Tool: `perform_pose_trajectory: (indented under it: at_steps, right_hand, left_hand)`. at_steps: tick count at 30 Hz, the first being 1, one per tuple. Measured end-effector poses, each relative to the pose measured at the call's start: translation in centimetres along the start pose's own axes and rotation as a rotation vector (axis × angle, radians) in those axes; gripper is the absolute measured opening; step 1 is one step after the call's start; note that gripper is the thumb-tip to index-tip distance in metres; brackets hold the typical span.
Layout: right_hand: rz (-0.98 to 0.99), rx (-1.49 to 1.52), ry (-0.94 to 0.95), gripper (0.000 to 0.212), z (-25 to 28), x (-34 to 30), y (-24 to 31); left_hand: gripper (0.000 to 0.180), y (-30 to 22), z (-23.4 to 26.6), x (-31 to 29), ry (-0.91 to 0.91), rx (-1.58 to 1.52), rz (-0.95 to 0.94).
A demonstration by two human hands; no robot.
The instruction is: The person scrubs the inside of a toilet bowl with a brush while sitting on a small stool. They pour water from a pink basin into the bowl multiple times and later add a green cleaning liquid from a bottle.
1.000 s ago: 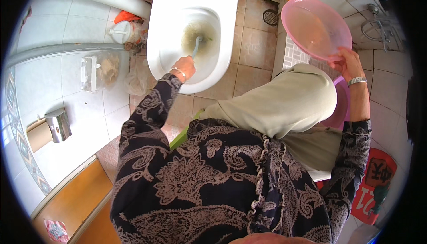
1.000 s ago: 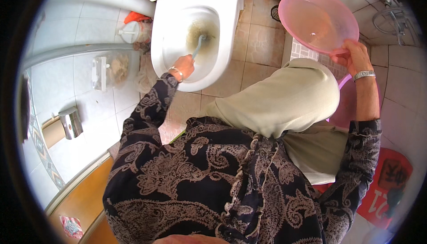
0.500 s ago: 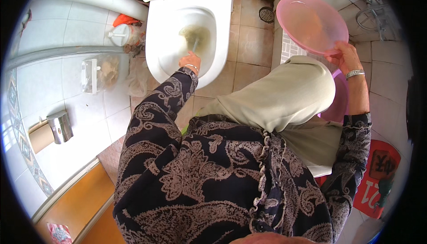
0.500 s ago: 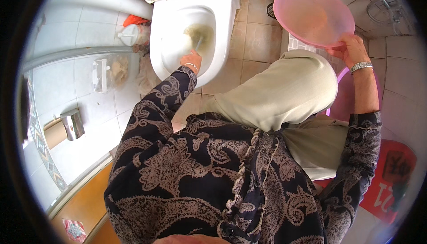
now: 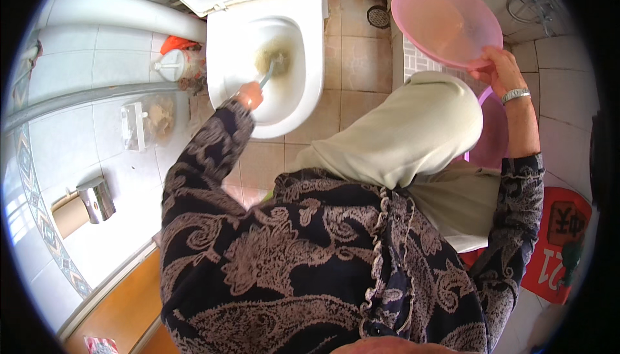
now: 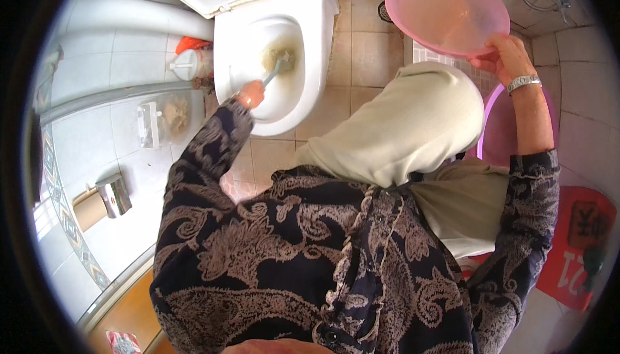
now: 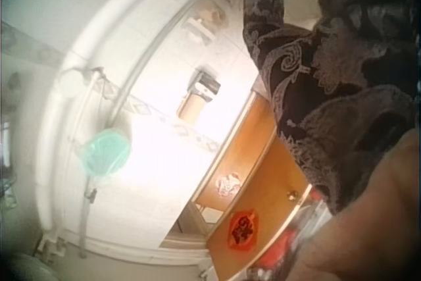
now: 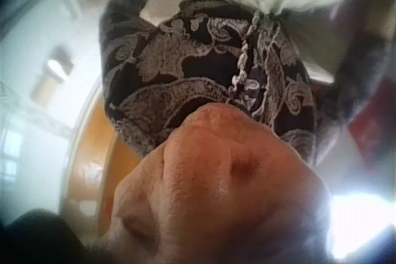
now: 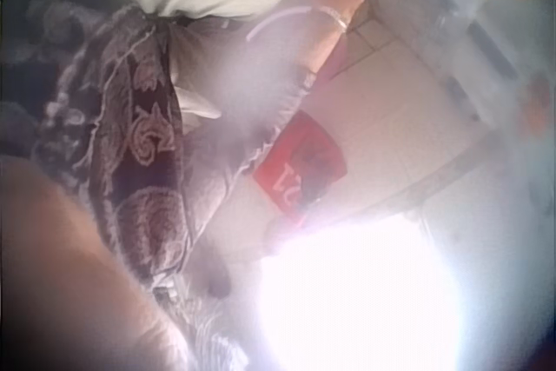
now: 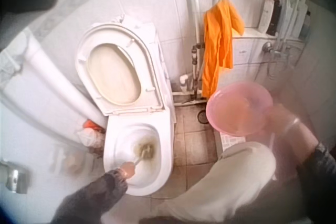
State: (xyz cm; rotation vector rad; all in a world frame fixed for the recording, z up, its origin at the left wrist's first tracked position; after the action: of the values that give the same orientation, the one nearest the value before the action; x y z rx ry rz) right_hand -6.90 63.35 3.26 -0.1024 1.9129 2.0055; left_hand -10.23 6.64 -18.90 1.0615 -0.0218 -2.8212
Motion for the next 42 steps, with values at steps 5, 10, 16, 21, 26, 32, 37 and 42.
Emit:
perform_pose_trajectory:
  at_steps: [5,10,16,21,26,32,37,42]
  right_hand:
    - [0.017,-0.002,-0.013,0.027,0.1,0.0,1.0]
    - [0.006,0.001,0.038,0.026,1.4,2.0,-1.5]
    - [0.018,0.031,-0.069,0.023,1.4,0.7,-0.1]
    - [-0.005,0.001,0.008,0.024,0.6,1.0,0.1]
    - [0.000,0.029,-0.023,0.025,1.5,1.4,-0.3]
    - [-0.006,0.035,0.009,0.024,1.0,1.3,0.0]
    - [0.027,-0.012,-0.030,0.026,1.1,1.3,0.1]
    - [0.005,0.012,-0.006,0.025,2.1,1.6,0.0]
  left_hand:
    - [0.021,1.9,1.1,-1.2,0.073,-0.008,-0.084]
    - [0.022,0.8,-2.6,1.8,-0.047,0.105,0.040]
    - [0.023,0.5,2.5,-5.1,0.047,0.156,-0.030]
    - [0.023,-3.0,-0.6,-0.2,-0.107,0.166,-0.019]
    - [0.031,-1.2,2.0,-5.6,-0.191,0.456,-0.113]
    - [0.050,-2.2,-1.0,-2.0,-0.374,0.489,-0.043]
    - [0.034,-4.1,-1.5,-2.6,-0.264,0.479,-0.042]
    - [0.023,0.9,5.9,-7.0,-0.039,0.188,-0.122]
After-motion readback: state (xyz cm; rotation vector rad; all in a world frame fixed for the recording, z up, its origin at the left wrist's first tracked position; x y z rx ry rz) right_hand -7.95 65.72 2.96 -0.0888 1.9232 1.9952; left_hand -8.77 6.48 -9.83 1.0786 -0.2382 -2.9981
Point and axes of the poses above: each hand's wrist, its own x-axis towards the middle knuckle, its own z-axis out of the back of the hand, y = z × x, the point moved 7 cm from there along x, towards the middle knuckle, and after that the axes turned 15 degrees about z, right-handed, at the moved point
